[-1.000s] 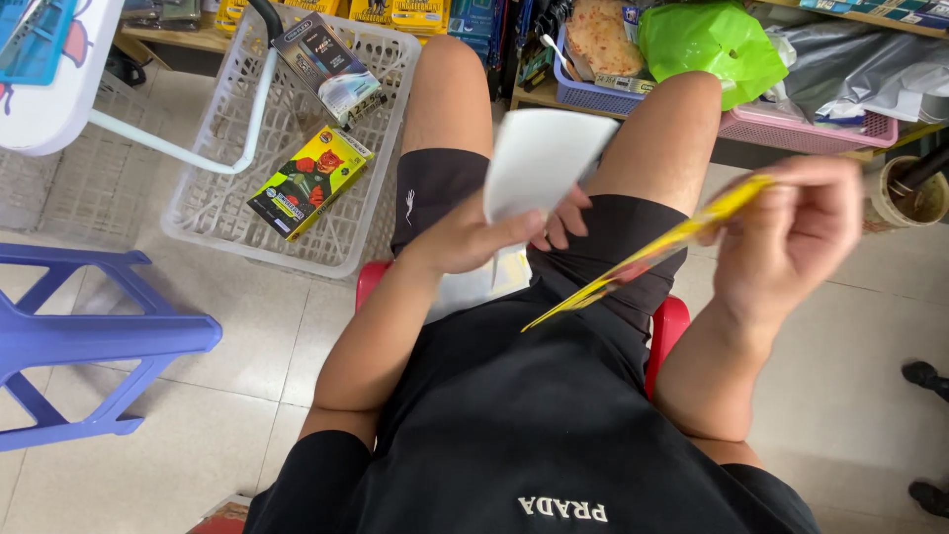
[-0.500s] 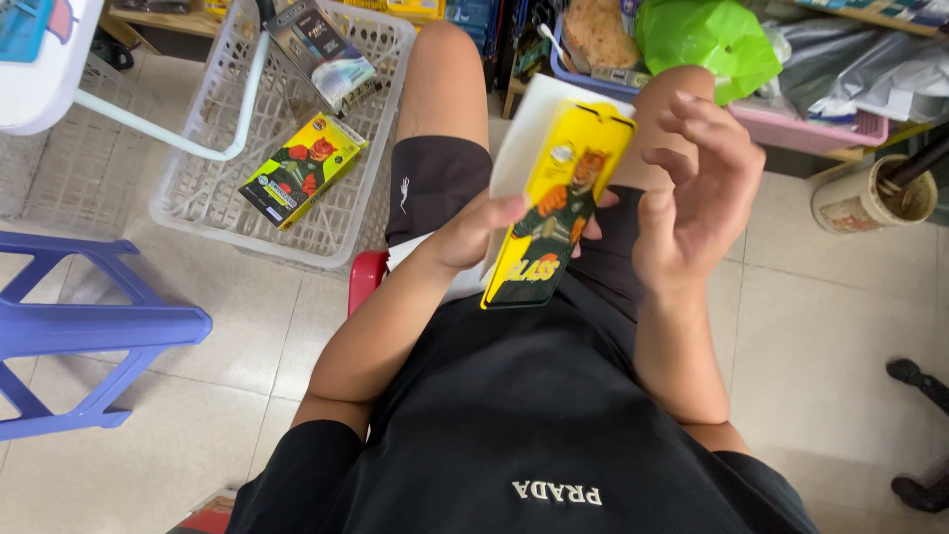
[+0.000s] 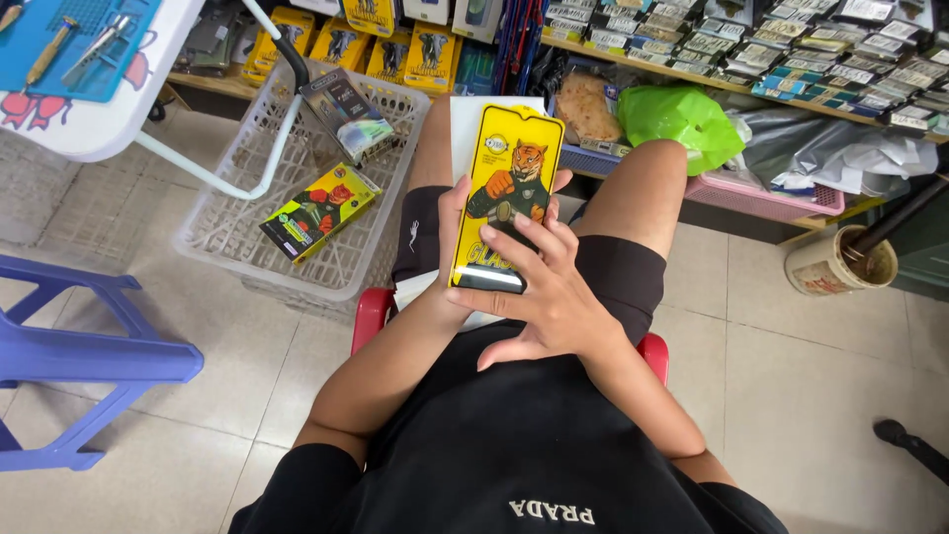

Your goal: Organizing and inspecting mobile phone screen protectors and their packaging boxes.

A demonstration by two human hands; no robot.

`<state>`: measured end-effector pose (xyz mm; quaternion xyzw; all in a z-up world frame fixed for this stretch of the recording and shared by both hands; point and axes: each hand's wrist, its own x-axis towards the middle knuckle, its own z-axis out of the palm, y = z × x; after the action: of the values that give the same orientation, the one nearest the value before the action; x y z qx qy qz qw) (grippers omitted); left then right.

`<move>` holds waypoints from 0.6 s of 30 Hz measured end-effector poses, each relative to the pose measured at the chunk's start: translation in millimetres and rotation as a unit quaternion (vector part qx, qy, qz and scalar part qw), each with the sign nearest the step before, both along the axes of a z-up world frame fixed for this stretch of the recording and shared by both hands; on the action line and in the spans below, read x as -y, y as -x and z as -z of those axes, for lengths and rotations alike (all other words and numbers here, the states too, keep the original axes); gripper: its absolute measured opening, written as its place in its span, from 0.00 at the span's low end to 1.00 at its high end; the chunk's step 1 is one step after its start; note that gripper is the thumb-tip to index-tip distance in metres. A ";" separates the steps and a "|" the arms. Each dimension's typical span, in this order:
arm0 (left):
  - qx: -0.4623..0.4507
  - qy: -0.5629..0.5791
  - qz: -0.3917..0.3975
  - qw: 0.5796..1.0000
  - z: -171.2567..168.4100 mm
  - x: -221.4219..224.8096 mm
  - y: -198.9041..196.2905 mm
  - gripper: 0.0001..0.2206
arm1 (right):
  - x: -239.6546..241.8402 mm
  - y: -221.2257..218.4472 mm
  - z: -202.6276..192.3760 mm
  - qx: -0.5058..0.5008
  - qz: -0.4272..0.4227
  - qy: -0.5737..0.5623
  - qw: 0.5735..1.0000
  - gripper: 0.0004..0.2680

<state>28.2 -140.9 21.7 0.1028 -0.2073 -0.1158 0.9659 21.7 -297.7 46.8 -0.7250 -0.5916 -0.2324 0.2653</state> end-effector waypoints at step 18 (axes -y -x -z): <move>-0.109 -0.128 0.002 0.986 50.8 34.3 9.4 0.31 | 45.5 -44.8 -9.5 -0.100 0.114 -0.037 0.988 0.37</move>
<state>18.9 -175.2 -29.1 0.2124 -0.0845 -0.1537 0.9613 66.6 -343.2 56.3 -0.7973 -0.4661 -0.2089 0.3216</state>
